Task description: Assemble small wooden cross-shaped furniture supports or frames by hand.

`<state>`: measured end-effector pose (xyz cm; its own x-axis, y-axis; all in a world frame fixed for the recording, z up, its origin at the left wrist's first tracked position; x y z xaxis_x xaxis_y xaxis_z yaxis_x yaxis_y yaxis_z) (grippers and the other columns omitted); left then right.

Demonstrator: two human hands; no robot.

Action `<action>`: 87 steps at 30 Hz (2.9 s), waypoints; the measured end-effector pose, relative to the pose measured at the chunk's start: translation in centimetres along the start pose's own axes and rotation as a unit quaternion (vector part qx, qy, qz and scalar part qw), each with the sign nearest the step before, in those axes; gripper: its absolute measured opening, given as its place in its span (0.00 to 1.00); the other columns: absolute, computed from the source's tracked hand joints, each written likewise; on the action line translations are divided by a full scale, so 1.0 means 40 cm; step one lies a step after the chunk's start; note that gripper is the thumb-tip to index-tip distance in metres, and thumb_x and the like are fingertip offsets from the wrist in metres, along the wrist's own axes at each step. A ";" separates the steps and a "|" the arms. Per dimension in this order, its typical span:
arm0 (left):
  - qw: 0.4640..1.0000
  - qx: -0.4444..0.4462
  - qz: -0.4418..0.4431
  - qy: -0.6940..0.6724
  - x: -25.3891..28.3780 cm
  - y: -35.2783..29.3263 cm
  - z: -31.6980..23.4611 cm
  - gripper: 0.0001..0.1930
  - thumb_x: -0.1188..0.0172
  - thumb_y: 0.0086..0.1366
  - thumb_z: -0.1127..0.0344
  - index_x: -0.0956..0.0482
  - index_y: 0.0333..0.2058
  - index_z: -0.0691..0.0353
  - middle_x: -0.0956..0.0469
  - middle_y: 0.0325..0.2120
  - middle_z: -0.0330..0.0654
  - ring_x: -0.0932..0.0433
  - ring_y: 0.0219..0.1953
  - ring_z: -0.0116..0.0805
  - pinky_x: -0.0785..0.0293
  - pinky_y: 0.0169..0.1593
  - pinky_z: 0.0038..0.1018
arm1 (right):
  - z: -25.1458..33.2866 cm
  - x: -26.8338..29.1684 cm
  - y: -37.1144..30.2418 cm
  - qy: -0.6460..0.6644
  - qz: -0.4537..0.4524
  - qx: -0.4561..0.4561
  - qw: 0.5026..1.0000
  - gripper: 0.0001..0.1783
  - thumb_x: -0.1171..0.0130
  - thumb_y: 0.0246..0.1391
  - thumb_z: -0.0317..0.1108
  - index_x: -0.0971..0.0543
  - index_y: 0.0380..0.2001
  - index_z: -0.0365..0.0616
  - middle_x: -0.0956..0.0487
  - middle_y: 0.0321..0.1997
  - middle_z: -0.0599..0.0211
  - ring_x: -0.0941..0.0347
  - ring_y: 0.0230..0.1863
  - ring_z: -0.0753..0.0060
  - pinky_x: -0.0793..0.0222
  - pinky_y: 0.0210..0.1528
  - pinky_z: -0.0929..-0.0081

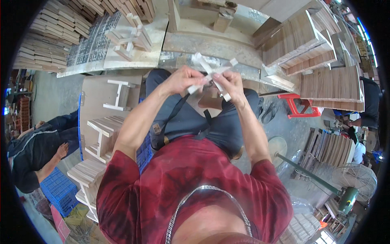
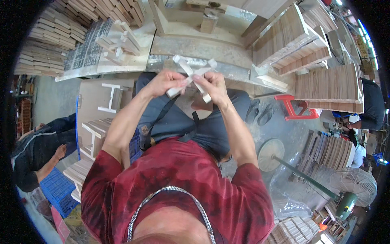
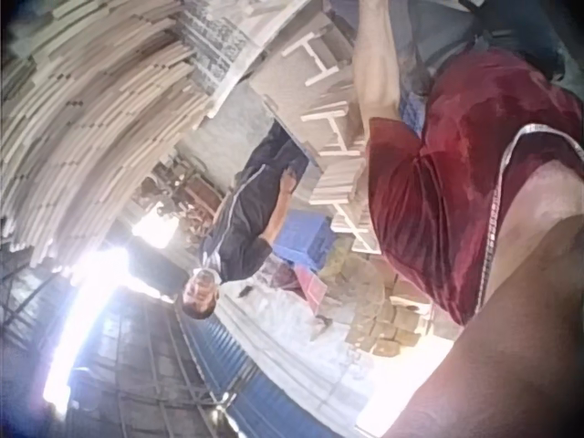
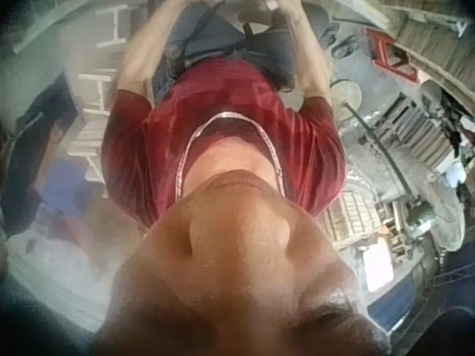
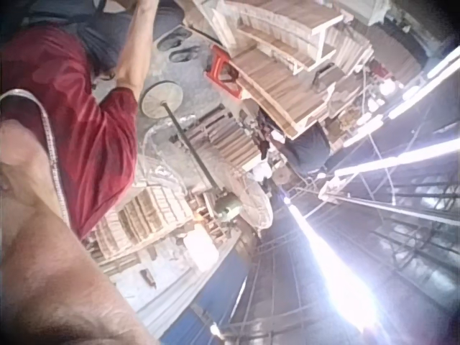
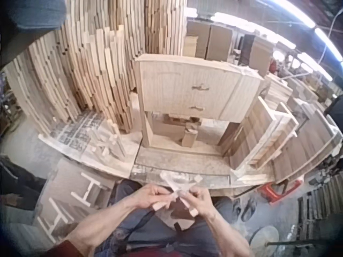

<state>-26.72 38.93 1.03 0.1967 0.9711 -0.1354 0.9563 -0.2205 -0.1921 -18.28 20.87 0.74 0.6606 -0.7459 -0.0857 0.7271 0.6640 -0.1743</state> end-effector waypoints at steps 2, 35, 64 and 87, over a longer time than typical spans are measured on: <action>0.999 -0.015 -0.030 -0.010 -0.005 -0.017 0.009 0.13 0.37 0.67 0.59 0.13 0.39 0.64 0.17 0.26 0.33 0.25 0.30 0.18 0.30 0.35 0.19 | -0.004 0.000 0.004 0.000 0.009 0.013 1.000 0.15 0.36 0.61 0.40 0.16 0.29 0.38 0.19 0.21 0.69 0.29 0.18 0.85 0.36 0.19 0.84; 0.837 -0.139 -0.321 0.422 0.214 0.370 -0.247 0.25 0.32 0.59 0.50 0.19 0.26 0.73 0.21 0.20 0.58 0.18 0.27 0.53 0.25 0.35 0.41 | 0.291 0.194 0.348 -0.491 -0.170 0.209 0.828 0.24 0.27 0.48 0.48 0.19 0.25 0.34 0.20 0.21 0.51 0.21 0.26 0.50 0.27 0.32 0.59; 0.708 -0.041 -0.628 0.319 0.459 -0.323 0.020 0.18 0.26 0.50 0.63 0.24 0.34 0.68 0.21 0.27 0.52 0.19 0.34 0.53 0.24 0.40 0.39 | 0.401 -0.488 0.548 -0.341 0.242 0.283 0.863 0.15 0.40 0.64 0.42 0.19 0.40 0.39 0.19 0.30 0.62 0.24 0.31 0.72 0.28 0.36 0.71; 0.775 -0.072 -0.564 0.277 0.451 -0.337 0.077 0.23 0.30 0.58 0.60 0.24 0.45 0.72 0.17 0.30 0.49 0.18 0.34 0.46 0.22 0.41 0.33 | 0.069 -0.483 0.547 -0.386 0.152 0.224 0.882 0.43 0.29 0.40 0.41 0.35 0.59 0.36 0.19 0.45 0.44 0.21 0.46 0.39 0.24 0.49 0.56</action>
<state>-36.72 59.13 -1.83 -0.7568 0.4380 0.4853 0.5944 0.7700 0.2319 -14.64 49.96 1.28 0.6419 -0.3862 0.6624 0.3812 0.9103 0.1614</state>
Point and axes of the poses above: each hand's wrist, its own y-axis towards the middle knuckle, its own x-axis out of the back of the hand, z = x × y, the point moved 4 cm from there along y, towards the middle knuckle
